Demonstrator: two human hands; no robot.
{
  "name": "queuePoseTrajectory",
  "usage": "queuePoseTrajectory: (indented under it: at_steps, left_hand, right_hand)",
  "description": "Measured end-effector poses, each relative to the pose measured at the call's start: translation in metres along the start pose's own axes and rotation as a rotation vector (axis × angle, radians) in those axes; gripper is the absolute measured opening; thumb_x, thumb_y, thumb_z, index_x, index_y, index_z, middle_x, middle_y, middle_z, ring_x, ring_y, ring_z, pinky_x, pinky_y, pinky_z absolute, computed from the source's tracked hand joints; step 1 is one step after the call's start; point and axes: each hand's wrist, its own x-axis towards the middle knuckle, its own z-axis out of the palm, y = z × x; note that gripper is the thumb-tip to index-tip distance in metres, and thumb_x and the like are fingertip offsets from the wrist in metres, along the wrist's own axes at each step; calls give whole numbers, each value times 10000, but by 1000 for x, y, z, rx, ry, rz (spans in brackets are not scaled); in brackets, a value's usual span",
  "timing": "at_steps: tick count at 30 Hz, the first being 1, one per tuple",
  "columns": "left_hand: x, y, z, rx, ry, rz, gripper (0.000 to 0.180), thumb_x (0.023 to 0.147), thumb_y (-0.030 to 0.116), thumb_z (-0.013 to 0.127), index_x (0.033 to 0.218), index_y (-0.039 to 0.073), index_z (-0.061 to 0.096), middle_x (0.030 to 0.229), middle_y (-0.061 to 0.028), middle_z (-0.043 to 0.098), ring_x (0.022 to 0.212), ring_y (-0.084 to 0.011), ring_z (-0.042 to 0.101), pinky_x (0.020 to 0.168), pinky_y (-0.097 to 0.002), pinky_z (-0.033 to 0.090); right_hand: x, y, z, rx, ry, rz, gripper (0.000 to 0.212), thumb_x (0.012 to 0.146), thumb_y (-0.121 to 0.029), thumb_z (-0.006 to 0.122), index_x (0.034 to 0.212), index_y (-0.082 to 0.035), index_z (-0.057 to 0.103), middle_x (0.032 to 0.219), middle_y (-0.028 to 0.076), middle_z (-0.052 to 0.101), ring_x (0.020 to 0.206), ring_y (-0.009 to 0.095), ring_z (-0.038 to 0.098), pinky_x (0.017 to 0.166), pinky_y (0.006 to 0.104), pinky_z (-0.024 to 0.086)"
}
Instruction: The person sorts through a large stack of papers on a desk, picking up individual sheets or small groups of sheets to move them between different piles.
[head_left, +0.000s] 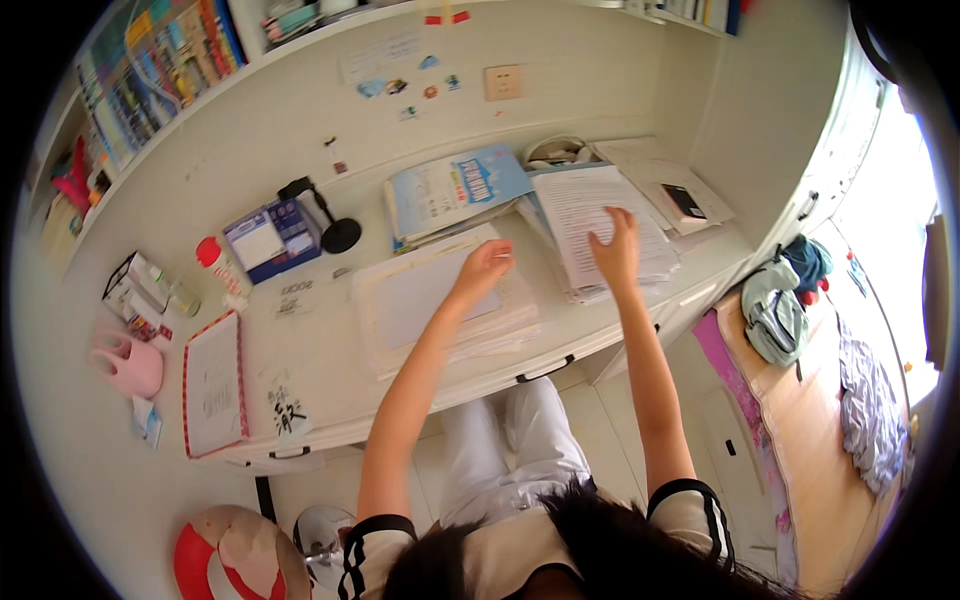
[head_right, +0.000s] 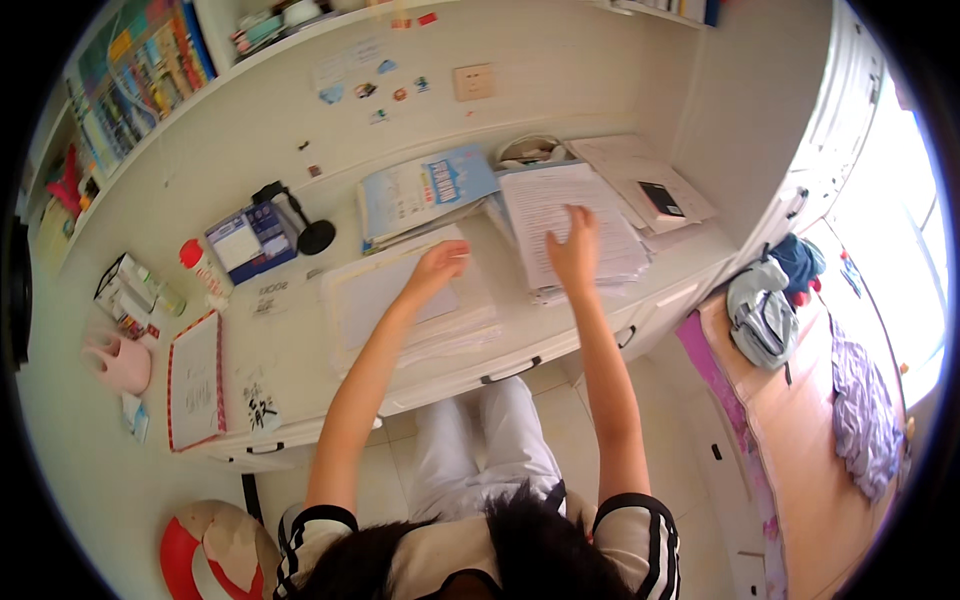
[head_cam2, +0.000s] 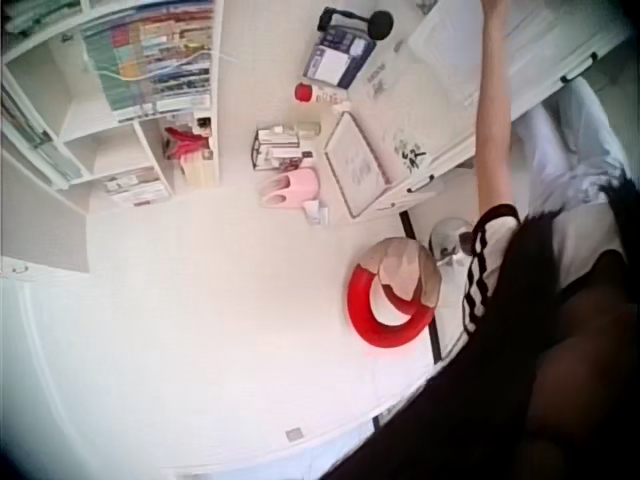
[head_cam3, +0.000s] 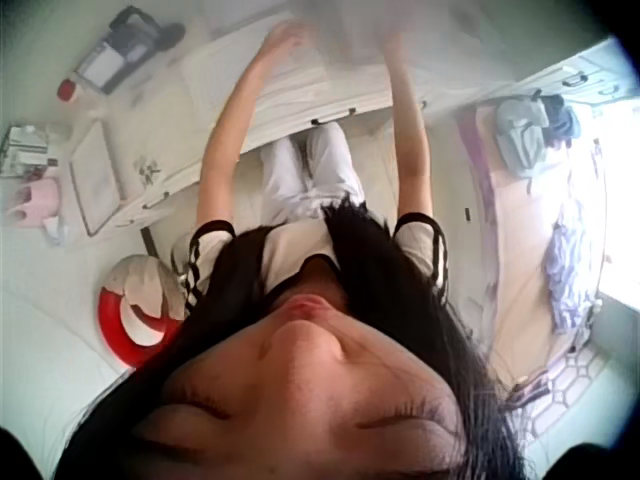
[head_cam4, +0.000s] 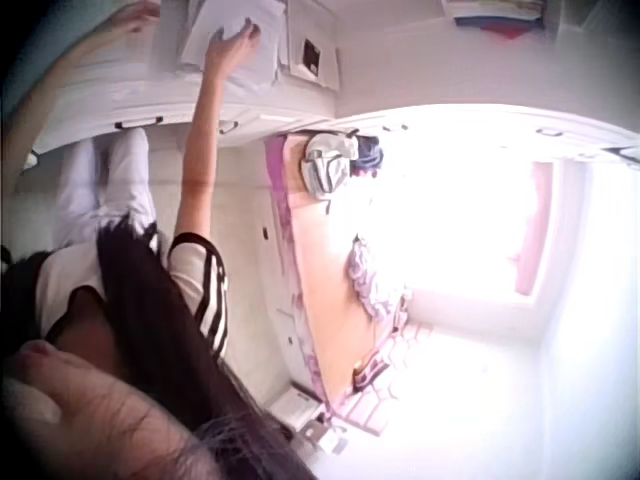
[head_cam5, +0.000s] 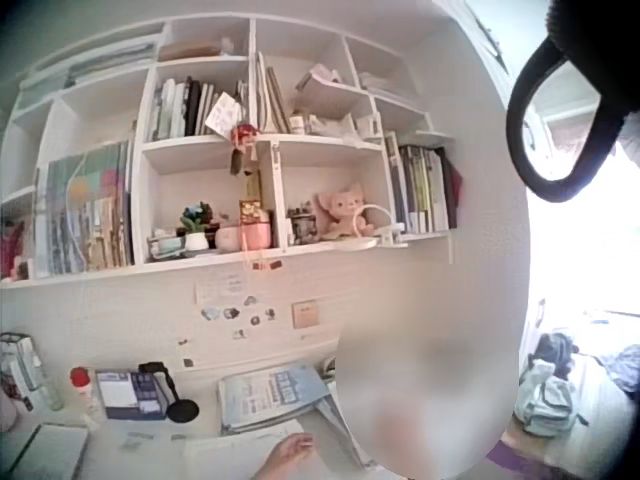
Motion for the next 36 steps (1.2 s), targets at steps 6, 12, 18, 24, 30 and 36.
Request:
queuePoseTrajectory:
  at_steps: [6,12,18,24,30,36]
  left_hand:
    - [61,-40,80,-228,43,-349,462,710,226,536,1067,-20,376,930,-109,516,823,-169,507,679,-267,409]
    - [65,-33,89,-59,197,-372,339,665,176,560,938,-7,477,829,-77,523,700,-141,491,573,-249,384]
    - [61,3,113,-141,248,-293,286,697,138,523,927,-26,480,832,-102,535,742,-156,532,618,-263,448]
    - [63,-12,109,-230,97,-410,212,751,102,439,915,-26,481,841,-117,544,688,-192,564,561,-270,485]
    - [39,0,122,-95,-12,-392,216,777,171,444,858,-24,491,708,-112,571,587,-177,572,514,-252,477]
    - [41,-4,92,-503,-46,-350,568,795,491,308,983,-24,459,908,-150,557,815,-220,552,715,-309,438]
  right_hand:
    - [-16,122,-66,-266,-34,439,377,660,-199,595,962,2,494,882,155,526,825,256,504,706,323,396]
    - [-14,113,-87,522,-183,761,246,670,-175,594,825,14,566,665,46,529,576,93,494,540,223,410]
    - [-7,96,-78,992,-54,943,363,724,-160,554,1001,42,434,844,129,514,738,186,535,655,261,462]
    - [-13,55,-57,1357,-344,1008,387,778,-206,496,1053,34,369,967,170,494,858,239,516,725,295,454]
    - [-30,62,-46,1010,-164,978,406,749,-105,483,1073,73,316,1005,195,449,862,284,516,694,354,485]
    - [-41,80,-58,1398,-67,998,364,730,-16,438,1062,94,335,1020,184,461,920,270,492,768,364,452]
